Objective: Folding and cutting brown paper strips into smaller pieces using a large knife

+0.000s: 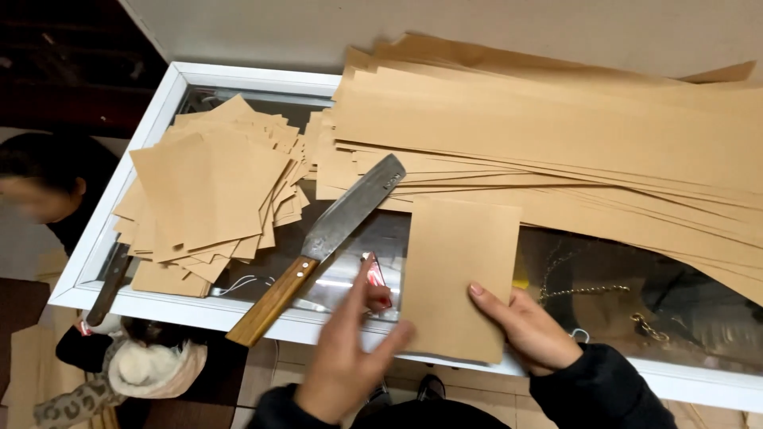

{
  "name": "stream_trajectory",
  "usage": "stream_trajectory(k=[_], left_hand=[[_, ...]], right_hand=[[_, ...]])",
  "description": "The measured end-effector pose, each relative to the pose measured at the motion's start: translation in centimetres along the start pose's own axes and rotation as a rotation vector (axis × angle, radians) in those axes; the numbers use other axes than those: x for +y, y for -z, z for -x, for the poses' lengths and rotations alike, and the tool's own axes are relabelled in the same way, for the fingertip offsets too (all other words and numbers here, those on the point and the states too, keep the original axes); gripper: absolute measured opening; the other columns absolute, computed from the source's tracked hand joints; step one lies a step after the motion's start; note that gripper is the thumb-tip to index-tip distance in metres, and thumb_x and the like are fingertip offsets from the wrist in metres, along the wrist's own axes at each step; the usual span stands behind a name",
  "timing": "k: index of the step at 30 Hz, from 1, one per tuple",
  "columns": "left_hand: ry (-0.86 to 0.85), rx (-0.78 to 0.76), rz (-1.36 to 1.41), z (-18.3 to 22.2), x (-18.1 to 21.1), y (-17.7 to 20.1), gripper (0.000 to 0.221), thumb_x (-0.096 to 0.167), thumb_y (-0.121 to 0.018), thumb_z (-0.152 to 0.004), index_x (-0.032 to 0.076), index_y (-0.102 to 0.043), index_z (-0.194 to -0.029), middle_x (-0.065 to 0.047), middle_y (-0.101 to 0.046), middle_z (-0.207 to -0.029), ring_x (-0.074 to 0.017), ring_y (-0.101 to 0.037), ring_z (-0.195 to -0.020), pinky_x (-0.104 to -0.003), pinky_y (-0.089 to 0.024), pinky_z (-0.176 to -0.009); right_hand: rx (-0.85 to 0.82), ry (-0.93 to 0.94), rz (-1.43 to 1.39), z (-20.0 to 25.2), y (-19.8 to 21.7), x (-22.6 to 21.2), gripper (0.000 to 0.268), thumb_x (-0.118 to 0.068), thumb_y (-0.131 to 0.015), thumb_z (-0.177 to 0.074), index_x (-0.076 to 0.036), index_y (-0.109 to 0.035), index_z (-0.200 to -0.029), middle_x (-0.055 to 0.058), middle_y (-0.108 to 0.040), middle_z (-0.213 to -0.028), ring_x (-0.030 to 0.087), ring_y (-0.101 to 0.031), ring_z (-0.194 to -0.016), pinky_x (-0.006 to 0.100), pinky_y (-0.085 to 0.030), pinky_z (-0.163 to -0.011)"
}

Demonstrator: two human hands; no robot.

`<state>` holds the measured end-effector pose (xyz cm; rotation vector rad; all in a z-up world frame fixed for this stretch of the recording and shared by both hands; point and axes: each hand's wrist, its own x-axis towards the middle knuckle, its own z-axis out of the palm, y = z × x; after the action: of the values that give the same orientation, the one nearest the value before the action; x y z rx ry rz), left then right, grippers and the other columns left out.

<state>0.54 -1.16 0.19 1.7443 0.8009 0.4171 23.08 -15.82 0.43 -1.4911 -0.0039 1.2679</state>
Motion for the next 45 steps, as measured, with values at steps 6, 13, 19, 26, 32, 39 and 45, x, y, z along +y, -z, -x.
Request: stream_trajectory(k=[6,13,19,26,32,39,45], left_hand=[[-0.04,0.022,0.257,0.0,0.1,-0.5,0.091,0.021,-0.07,-0.102,0.017,-0.026,-0.182,-0.006,-0.081,-0.108,-0.0139,-0.077,-0.093,-0.029,-0.061,-0.085],[-0.075,0.198,0.015,-2.0,-2.5,8.2,0.081,0.035,-0.07,-0.104,0.024,-0.04,-0.179,0.001,-0.075,-0.138,-0.0114,-0.061,-0.087,-0.027,-0.056,-0.088],[-0.06,0.416,0.13,-6.0,-6.0,18.8,0.091,0.019,-0.08,-0.098,0.019,-0.043,-0.181,0.002,-0.041,-0.093,-0.011,-0.043,-0.077,-0.024,-0.042,-0.069],[-0.205,0.778,-0.337,-8.1,-7.5,22.2,0.091,0.017,-0.086,-0.102,-0.001,-0.039,-0.178,-0.018,-0.07,-0.127,-0.0285,-0.065,-0.103,-0.042,-0.057,-0.093],[-0.421,0.637,-0.825,-7.7,-8.5,19.5,0.045,0.037,-0.073,-0.11,0.009,-0.075,-0.146,-0.019,-0.066,-0.148,-0.04,-0.053,-0.14,-0.057,-0.048,-0.111],[-0.399,0.524,-1.016,-6.1,-8.3,19.1,0.049,0.045,-0.069,-0.11,0.013,-0.075,-0.146,-0.014,-0.071,-0.156,-0.0378,-0.058,-0.149,-0.062,-0.039,-0.127],[-0.439,0.445,-0.82,-2.7,-6.1,13.0,0.057,0.049,-0.073,-0.106,0.011,-0.07,-0.149,-0.014,-0.071,-0.14,-0.0333,-0.064,-0.123,-0.05,-0.053,-0.095]], right_hand=[[-0.062,0.011,0.094,-1.1,-2.1,0.1,0.061,-0.031,-0.064,-0.101,0.012,-0.079,-0.142,0.025,-0.088,-0.141,0.033,-0.079,-0.12,0.046,-0.063,-0.106],[-0.405,0.234,0.318,-3.9,-2.0,1.1,0.051,-0.025,-0.064,-0.107,0.007,-0.071,-0.146,0.025,-0.089,-0.107,0.035,-0.09,-0.095,0.042,-0.075,-0.084],[-0.374,0.187,0.352,-3.2,-3.4,-0.2,0.056,-0.03,-0.059,-0.107,0.0,-0.077,-0.15,0.022,-0.091,-0.118,0.031,-0.09,-0.099,0.04,-0.074,-0.091],[-0.287,0.152,0.334,-3.3,-4.0,0.5,0.056,-0.029,-0.06,-0.107,0.002,-0.077,-0.15,0.024,-0.091,-0.118,0.033,-0.09,-0.1,0.042,-0.073,-0.093],[-0.241,0.151,0.303,-3.0,-3.9,0.7,0.055,-0.027,-0.058,-0.108,0.004,-0.076,-0.151,0.025,-0.09,-0.117,0.033,-0.088,-0.101,0.043,-0.072,-0.094],[-0.176,0.226,0.333,-3.1,-3.0,-0.9,0.056,-0.025,-0.06,-0.107,0.006,-0.075,-0.15,0.026,-0.09,-0.115,0.037,-0.089,-0.096,0.049,-0.076,-0.088],[0.092,0.439,0.628,-5.6,-0.2,-2.6,0.048,-0.023,-0.068,-0.105,-0.007,-0.075,-0.149,0.013,-0.092,-0.122,0.021,-0.087,-0.111,0.034,-0.069,-0.103]])
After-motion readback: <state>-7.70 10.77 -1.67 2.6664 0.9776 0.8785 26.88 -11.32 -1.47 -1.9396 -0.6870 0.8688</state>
